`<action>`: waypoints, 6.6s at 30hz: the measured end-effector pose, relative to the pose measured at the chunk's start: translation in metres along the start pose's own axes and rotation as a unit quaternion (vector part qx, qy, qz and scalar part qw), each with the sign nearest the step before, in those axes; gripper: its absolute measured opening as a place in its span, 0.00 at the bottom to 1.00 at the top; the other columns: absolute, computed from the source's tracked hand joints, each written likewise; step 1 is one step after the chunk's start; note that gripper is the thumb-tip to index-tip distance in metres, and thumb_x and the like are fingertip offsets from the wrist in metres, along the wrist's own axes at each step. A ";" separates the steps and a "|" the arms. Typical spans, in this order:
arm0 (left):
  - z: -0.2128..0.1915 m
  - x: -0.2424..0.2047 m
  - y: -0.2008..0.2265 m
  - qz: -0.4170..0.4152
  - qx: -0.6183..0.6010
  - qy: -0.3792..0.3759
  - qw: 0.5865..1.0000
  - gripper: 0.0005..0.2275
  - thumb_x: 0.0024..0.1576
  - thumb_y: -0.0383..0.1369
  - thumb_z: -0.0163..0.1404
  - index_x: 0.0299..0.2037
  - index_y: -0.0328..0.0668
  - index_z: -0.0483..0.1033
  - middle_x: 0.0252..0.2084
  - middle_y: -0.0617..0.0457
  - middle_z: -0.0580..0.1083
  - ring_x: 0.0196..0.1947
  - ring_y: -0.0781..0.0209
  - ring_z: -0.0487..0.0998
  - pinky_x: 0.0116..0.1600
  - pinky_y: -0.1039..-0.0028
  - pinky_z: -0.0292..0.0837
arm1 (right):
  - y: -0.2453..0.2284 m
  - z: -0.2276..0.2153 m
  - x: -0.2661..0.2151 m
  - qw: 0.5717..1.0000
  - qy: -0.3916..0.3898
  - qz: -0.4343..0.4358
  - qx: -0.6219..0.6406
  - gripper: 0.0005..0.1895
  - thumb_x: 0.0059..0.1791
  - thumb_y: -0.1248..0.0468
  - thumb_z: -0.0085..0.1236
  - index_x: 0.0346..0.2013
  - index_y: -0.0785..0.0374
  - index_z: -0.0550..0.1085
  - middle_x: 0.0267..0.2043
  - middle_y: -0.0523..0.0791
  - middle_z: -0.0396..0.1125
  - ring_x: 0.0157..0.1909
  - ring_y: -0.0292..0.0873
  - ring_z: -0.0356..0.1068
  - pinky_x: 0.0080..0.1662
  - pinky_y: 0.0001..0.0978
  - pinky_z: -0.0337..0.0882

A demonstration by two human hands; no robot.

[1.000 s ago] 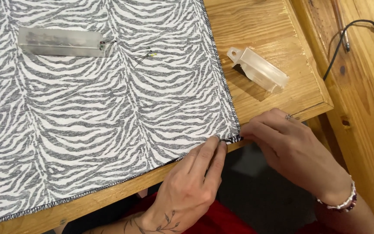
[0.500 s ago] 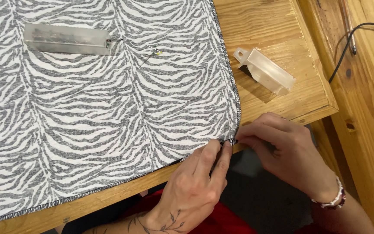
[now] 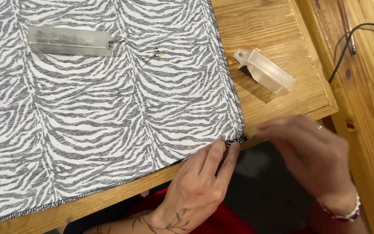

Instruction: The person pins the edges of a zebra-print fabric to a wooden board. They fold the fabric edge over the board's edge and secure it with straight pins, working along the length of the board.

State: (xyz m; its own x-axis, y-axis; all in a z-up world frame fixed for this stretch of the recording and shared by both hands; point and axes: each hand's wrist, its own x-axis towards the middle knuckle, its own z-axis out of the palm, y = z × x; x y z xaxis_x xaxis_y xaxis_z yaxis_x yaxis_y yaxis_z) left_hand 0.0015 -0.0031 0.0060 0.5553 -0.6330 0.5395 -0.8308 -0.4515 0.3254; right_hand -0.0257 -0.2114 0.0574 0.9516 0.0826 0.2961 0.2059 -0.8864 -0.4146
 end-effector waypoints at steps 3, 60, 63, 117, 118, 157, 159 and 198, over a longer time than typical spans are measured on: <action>-0.002 0.002 0.000 -0.003 0.005 -0.004 1.000 0.15 0.62 0.19 0.40 0.55 0.30 0.76 0.49 0.42 0.68 0.37 0.56 0.71 0.46 0.70 0.73 | -0.002 0.009 -0.006 0.994 -0.039 -0.088 0.053 0.13 0.53 0.73 0.43 0.41 0.62 0.78 0.45 0.47 0.74 0.47 0.43 0.76 0.54 0.33 0.72; -0.067 -0.046 -0.052 0.039 -0.007 -0.016 0.999 0.11 0.60 0.18 0.46 0.50 0.30 0.76 0.48 0.45 0.73 0.42 0.55 0.73 0.41 0.71 0.67 | -0.039 0.071 0.168 0.987 -0.142 -0.072 0.007 0.10 0.52 0.64 0.62 0.45 0.63 0.76 0.40 0.47 0.74 0.39 0.41 0.73 0.43 0.29 0.74; -0.065 -0.049 -0.054 0.035 -0.019 -0.026 0.999 0.13 0.59 0.16 0.45 0.52 0.29 0.74 0.49 0.43 0.71 0.42 0.53 0.73 0.42 0.68 0.68 | -0.030 0.088 0.186 0.987 -0.133 -0.085 0.011 0.07 0.49 0.66 0.66 0.38 0.62 0.76 0.36 0.44 0.73 0.37 0.41 0.71 0.42 0.34 0.71; -0.074 -0.050 -0.045 -0.005 -0.016 0.028 0.999 0.07 0.59 0.19 0.53 0.46 0.23 0.77 0.40 0.43 0.74 0.44 0.51 0.75 0.54 0.68 0.76 | -0.050 0.044 0.060 0.946 -0.294 -0.113 0.083 0.07 0.51 0.67 0.51 0.28 0.56 0.71 0.25 0.37 0.69 0.26 0.38 0.68 0.32 0.32 0.66; -0.073 -0.052 -0.045 -0.001 -0.020 0.023 1.000 0.08 0.60 0.19 0.52 0.47 0.22 0.76 0.41 0.41 0.73 0.46 0.49 0.75 0.56 0.65 0.76 | -0.050 0.044 0.060 0.944 -0.294 -0.117 0.091 0.07 0.51 0.67 0.50 0.28 0.56 0.70 0.26 0.37 0.68 0.27 0.38 0.68 0.32 0.31 0.66; -0.108 -0.080 -0.082 -0.023 -0.067 0.013 0.997 0.06 0.60 0.18 0.50 0.43 0.35 0.77 0.45 0.46 0.73 0.44 0.52 0.75 0.49 0.70 0.74 | -0.089 0.051 0.031 0.949 -0.220 -0.224 -0.005 0.10 0.51 0.66 0.51 0.46 0.59 0.74 0.45 0.44 0.72 0.45 0.46 0.73 0.45 0.37 0.74; -0.108 -0.082 -0.084 -0.025 -0.057 0.012 0.998 0.07 0.60 0.17 0.50 0.44 0.37 0.77 0.45 0.48 0.73 0.44 0.54 0.75 0.48 0.71 0.74 | -0.095 0.057 0.021 0.940 -0.190 -0.278 0.061 0.18 0.51 0.76 0.48 0.56 0.68 0.70 0.54 0.51 0.69 0.51 0.49 0.73 0.50 0.37 0.74; -0.130 -0.101 -0.083 -0.005 0.021 0.030 0.999 0.07 0.59 0.17 0.51 0.45 0.32 0.76 0.44 0.46 0.75 0.44 0.51 0.75 0.46 0.67 0.75 | -0.052 0.086 0.177 0.964 -0.103 -0.236 -0.066 0.11 0.50 0.72 0.67 0.48 0.70 0.80 0.43 0.51 0.77 0.43 0.46 0.76 0.50 0.35 0.76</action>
State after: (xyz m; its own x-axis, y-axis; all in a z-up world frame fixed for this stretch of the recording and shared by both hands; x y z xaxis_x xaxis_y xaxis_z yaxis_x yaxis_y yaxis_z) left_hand 0.0092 0.1798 0.0257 0.5597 -0.5896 0.5823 -0.8219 -0.4846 0.2994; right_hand 0.1512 -0.1113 0.0574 0.7869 0.5676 0.2422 0.6092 -0.7770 -0.1586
